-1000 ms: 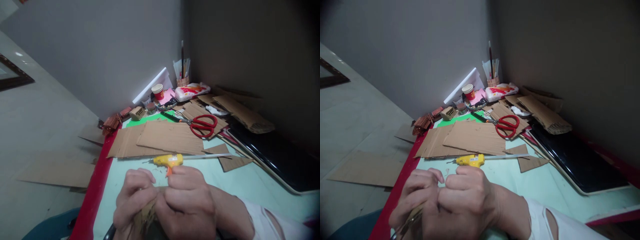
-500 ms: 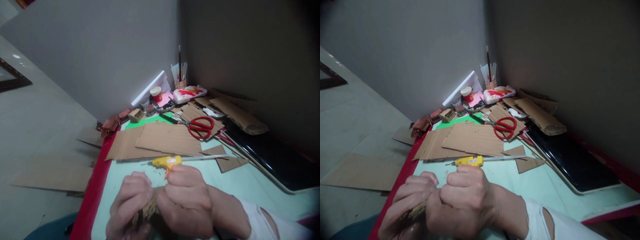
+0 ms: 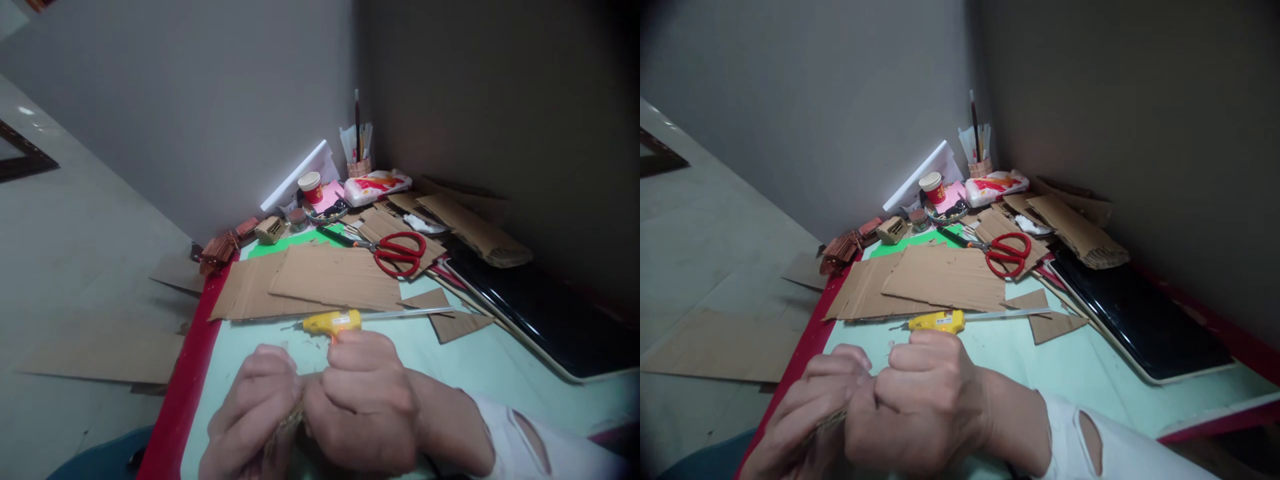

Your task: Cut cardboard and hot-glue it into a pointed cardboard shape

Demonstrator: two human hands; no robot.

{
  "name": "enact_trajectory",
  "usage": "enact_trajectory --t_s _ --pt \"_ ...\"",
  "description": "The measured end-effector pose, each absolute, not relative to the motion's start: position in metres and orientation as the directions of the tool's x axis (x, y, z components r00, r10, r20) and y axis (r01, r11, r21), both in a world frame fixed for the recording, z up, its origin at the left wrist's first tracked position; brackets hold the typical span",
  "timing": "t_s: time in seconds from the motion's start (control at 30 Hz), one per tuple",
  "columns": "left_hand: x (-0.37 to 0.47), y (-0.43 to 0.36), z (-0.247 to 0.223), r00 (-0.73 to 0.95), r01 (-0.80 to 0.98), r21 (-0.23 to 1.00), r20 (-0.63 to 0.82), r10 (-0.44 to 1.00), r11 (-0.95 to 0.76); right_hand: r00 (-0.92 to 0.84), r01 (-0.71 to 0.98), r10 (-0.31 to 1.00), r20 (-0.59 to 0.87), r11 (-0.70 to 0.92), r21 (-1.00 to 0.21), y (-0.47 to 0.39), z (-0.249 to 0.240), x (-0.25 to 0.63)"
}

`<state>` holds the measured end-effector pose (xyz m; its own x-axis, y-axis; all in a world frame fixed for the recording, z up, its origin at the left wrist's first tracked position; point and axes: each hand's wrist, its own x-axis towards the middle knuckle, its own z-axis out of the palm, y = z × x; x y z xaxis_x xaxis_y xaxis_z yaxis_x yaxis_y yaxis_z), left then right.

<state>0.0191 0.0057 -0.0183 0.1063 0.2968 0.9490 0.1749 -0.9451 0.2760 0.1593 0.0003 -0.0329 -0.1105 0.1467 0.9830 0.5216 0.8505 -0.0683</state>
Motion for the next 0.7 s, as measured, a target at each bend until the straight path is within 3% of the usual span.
enact_trajectory --t_s 0.1,0.3,0.5,0.7 --pt "0.019 0.006 -0.017 0.127 0.165 0.292 0.941 0.314 -0.942 -0.090 0.472 0.061 0.994 0.882 -0.012 -0.001 -0.019 0.167" --pt "0.018 0.006 -0.017 0.161 0.125 0.284 0.940 0.302 -0.951 -0.247 0.438 0.165 0.955 0.898 -0.042 -0.006 -0.007 0.175" --pt "0.023 0.006 -0.011 0.216 0.120 0.358 0.901 0.376 -0.926 -0.194 0.324 0.156 0.969 0.942 -0.087 0.000 -0.008 0.174" --pt "0.026 -0.001 -0.004 0.268 0.094 0.636 0.725 0.634 -0.766 -0.234 0.369 0.216 0.948 0.922 -0.119 0.005 -0.018 0.176"
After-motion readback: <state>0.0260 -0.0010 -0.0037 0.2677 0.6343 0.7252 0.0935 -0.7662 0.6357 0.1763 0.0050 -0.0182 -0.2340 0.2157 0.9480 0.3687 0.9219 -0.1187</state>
